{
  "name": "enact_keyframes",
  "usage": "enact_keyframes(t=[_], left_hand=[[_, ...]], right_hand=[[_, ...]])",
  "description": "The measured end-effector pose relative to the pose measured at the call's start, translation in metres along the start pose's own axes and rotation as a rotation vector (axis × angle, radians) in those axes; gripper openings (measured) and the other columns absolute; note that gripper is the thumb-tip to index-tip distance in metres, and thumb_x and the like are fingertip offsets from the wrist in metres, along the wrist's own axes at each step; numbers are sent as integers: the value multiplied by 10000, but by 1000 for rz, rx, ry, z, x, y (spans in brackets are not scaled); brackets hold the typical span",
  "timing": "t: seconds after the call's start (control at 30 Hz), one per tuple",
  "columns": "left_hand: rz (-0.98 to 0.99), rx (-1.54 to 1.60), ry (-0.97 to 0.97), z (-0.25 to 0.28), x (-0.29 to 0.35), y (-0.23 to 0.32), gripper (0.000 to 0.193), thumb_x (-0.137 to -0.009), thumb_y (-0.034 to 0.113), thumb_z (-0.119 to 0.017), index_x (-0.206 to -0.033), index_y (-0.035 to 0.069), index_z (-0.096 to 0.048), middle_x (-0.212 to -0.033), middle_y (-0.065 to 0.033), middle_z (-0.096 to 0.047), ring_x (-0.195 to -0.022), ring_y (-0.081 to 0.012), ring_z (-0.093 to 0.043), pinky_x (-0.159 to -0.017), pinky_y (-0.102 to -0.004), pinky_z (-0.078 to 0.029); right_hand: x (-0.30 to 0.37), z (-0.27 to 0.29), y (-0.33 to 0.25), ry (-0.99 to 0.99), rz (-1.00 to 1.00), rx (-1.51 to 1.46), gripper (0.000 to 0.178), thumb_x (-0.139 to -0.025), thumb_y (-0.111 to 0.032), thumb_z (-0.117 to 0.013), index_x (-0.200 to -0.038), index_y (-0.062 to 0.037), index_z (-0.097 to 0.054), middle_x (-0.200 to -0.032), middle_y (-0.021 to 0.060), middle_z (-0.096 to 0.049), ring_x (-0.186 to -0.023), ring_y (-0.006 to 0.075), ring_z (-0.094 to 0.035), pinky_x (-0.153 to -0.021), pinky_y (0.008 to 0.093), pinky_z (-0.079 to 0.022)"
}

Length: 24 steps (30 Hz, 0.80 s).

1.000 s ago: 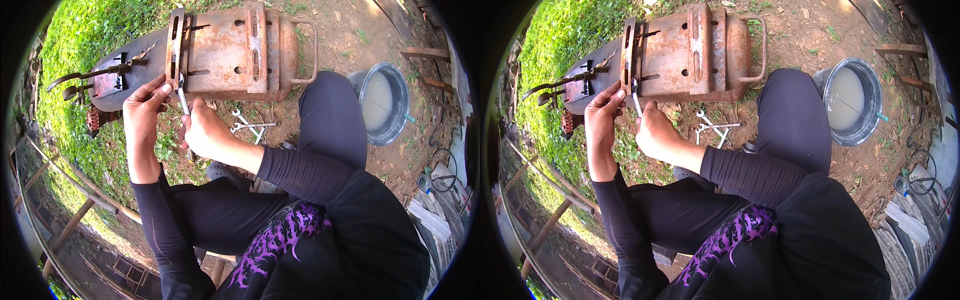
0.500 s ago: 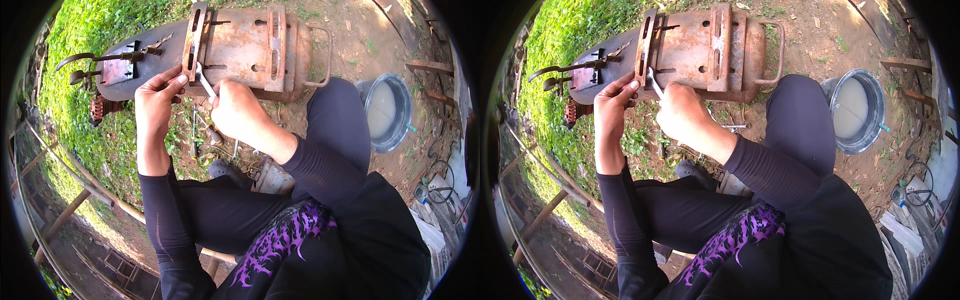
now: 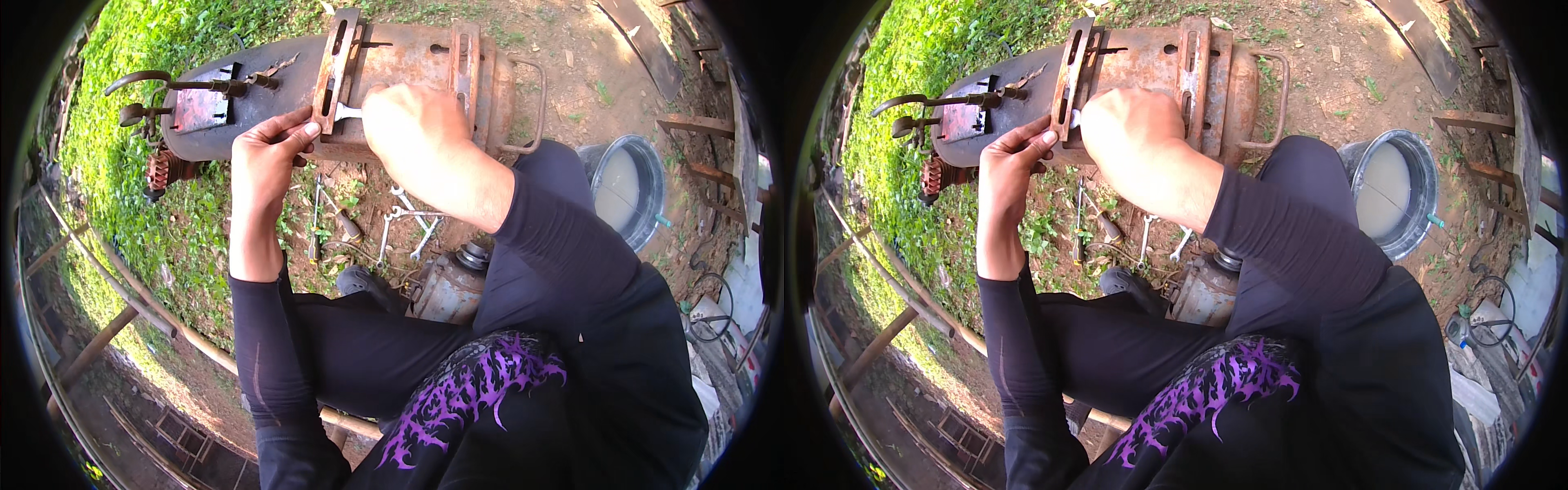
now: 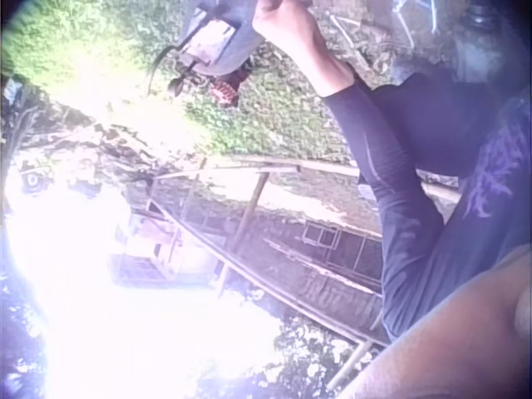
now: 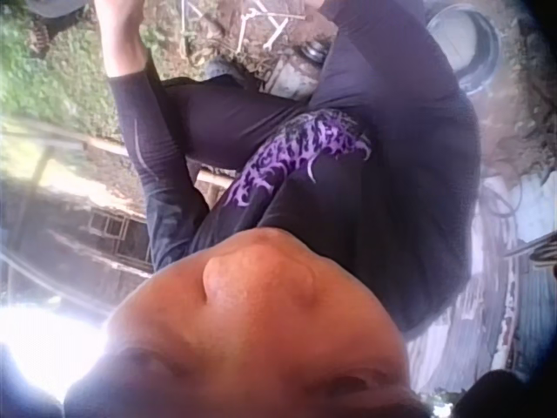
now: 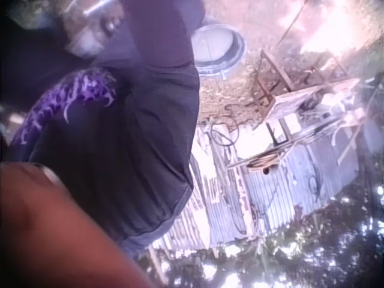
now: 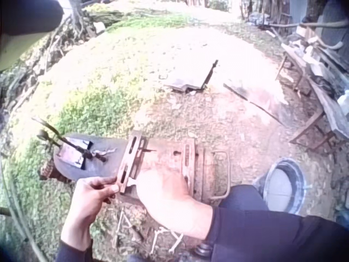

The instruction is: The person uses a screwdriver and wrenches to disassemble an electric motor from a larger tank, then cleans the mounting surface on the tank with a wrench.

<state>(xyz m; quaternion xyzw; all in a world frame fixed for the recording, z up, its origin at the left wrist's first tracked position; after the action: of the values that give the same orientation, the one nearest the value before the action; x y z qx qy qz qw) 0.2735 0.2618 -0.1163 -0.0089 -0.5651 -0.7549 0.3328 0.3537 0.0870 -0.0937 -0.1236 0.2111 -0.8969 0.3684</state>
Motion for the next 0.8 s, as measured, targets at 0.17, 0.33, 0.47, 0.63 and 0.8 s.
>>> enact_keyframes(t=[0.17,0.33,0.47,0.63,0.8], left_hand=[[0,3,23,1,1,4,319,-847,68,-782,-1152,-9,-727,-857,-30,-731,-700,-64,-599,-617,-210,-463],[12,34,21,3,-2,-6,316,-851,50,-771,-1160,4,-727,-892,-32,-736,-718,-62,-602,-632,-209,-468],[32,54,29,3,-5,-7,318,-862,62,-765,-1175,21,-725,-905,-21,-737,-718,-51,-600,-633,-202,-462],[41,57,34,8,1,-10,326,-866,74,-764,-1186,29,-722,-909,-10,-736,-703,-51,-593,-625,-193,-450],[54,70,20,2,-2,-8,328,-870,70,-758,-1193,30,-717,-916,-16,-741,-700,-54,-596,-625,-187,-444]], right_hand=[[-65,4,36,267,471,175,135,-839,-82,-607,-880,-30,-725,-899,174,-731,-860,337,-733,-748,444,-587],[-104,23,37,187,981,288,175,-820,-139,-565,-735,-46,-686,-741,142,-693,-757,345,-690,-754,463,-529],[-122,58,76,111,674,383,172,-776,-154,-614,-794,-27,-729,-792,199,-705,-752,378,-702,-670,466,-560],[-52,75,63,369,853,44,128,-806,-119,-605,-788,-21,-685,-759,180,-675,-737,357,-687,-688,454,-556],[38,49,35,-20,441,-246,150,-797,-49,-623,-917,40,-638,-929,168,-652,-935,345,-649,-885,466,-510]])
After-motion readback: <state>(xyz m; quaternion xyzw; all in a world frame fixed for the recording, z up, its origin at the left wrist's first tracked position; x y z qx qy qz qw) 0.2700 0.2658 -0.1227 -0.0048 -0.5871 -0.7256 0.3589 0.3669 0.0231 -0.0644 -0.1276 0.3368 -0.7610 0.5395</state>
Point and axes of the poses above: each hand's wrist, its own x-axis away from the middle knuckle, its own z-axis out of the back of the hand, y = z × x, the point moved 6 cm from there along -x, towards the middle knuckle
